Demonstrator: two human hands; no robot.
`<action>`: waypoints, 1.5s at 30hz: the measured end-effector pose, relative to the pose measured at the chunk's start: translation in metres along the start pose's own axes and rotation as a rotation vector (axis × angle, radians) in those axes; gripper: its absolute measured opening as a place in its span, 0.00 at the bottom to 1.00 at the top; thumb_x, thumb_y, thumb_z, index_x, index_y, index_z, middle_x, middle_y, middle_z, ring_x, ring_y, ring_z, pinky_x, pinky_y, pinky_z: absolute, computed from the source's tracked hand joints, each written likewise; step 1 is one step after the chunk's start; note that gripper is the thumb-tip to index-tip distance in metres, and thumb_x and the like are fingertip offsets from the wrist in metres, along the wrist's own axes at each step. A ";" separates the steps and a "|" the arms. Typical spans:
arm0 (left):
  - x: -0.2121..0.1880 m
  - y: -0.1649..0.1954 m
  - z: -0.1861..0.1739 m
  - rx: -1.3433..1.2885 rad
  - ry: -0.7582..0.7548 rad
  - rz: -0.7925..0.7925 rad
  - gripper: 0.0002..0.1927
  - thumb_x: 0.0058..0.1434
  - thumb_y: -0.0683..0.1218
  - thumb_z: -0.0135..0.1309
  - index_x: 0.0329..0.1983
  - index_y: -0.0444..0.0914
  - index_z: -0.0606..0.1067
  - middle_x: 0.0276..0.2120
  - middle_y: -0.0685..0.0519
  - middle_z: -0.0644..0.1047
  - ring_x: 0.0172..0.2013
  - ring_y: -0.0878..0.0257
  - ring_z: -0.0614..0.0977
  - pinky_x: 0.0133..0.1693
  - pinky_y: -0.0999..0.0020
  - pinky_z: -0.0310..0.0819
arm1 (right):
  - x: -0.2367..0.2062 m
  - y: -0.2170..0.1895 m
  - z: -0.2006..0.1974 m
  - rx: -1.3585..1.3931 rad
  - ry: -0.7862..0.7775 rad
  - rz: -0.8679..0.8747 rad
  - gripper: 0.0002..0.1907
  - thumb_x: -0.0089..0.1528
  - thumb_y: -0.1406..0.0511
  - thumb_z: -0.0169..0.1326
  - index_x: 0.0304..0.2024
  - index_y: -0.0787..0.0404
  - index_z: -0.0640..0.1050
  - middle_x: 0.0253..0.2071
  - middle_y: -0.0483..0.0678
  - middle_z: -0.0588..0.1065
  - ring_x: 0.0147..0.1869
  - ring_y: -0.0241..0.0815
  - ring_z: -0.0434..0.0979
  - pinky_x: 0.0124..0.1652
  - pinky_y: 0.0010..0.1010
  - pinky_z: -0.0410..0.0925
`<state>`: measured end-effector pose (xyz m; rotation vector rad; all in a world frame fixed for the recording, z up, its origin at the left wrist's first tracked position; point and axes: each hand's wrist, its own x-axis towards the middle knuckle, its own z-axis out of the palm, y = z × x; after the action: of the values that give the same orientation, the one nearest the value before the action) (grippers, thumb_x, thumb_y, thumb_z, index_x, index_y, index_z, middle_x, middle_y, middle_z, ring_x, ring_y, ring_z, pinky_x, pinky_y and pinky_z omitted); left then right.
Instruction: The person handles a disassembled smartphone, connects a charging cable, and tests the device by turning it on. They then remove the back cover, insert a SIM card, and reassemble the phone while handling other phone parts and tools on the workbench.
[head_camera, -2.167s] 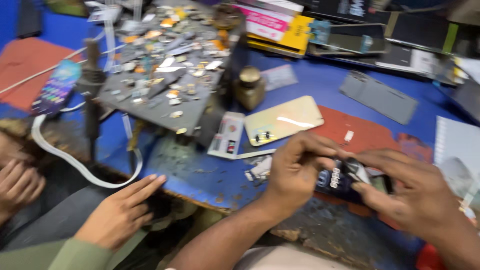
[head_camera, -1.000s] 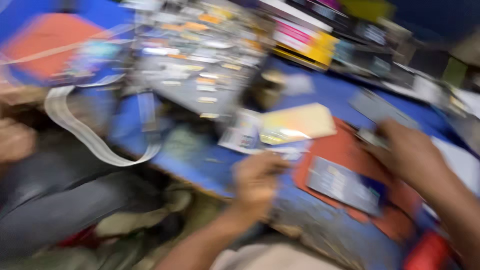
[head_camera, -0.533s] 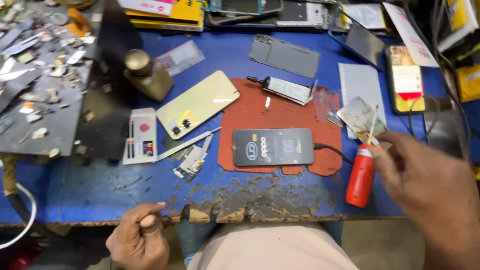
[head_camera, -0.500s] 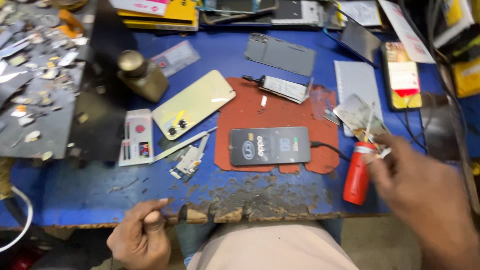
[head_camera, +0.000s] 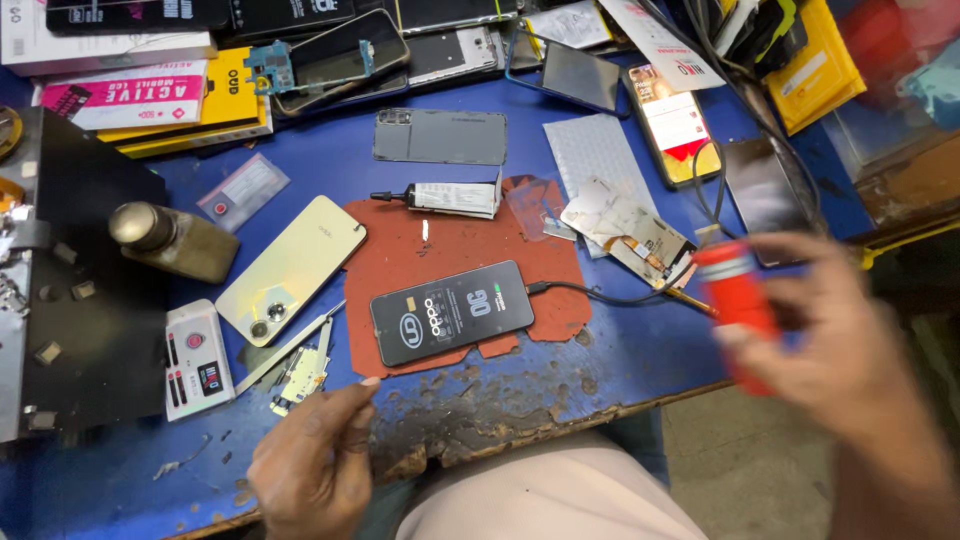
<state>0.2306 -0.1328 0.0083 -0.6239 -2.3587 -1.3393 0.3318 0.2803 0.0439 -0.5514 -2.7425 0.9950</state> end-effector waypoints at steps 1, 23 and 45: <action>-0.002 -0.002 0.000 0.026 -0.005 -0.039 0.07 0.59 0.35 0.61 0.41 0.33 0.80 0.28 0.46 0.80 0.26 0.61 0.82 0.32 0.69 0.75 | -0.003 0.023 -0.013 0.117 0.084 -0.047 0.40 0.55 0.67 0.64 0.67 0.63 0.64 0.44 0.54 0.80 0.45 0.43 0.82 0.46 0.32 0.74; 0.052 0.022 0.039 0.097 -0.247 0.013 0.14 0.58 0.35 0.59 0.48 0.34 0.78 0.36 0.46 0.80 0.37 0.50 0.81 0.40 0.58 0.74 | 0.117 0.061 -0.012 -0.411 0.302 -0.068 0.21 0.63 0.60 0.67 0.54 0.64 0.80 0.46 0.59 0.80 0.46 0.54 0.82 0.45 0.41 0.73; 0.107 -0.022 0.027 0.202 -0.462 -0.138 0.39 0.51 0.39 0.65 0.67 0.32 0.64 0.49 0.42 0.70 0.49 0.43 0.74 0.51 0.51 0.68 | 0.152 -0.171 0.139 -0.287 -0.606 -0.713 0.26 0.58 0.57 0.60 0.57 0.58 0.77 0.44 0.54 0.82 0.46 0.53 0.82 0.45 0.41 0.73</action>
<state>0.1262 -0.0979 0.0338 -0.7894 -2.9076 -1.0755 0.1046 0.1388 0.0542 0.7985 -3.1860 0.6466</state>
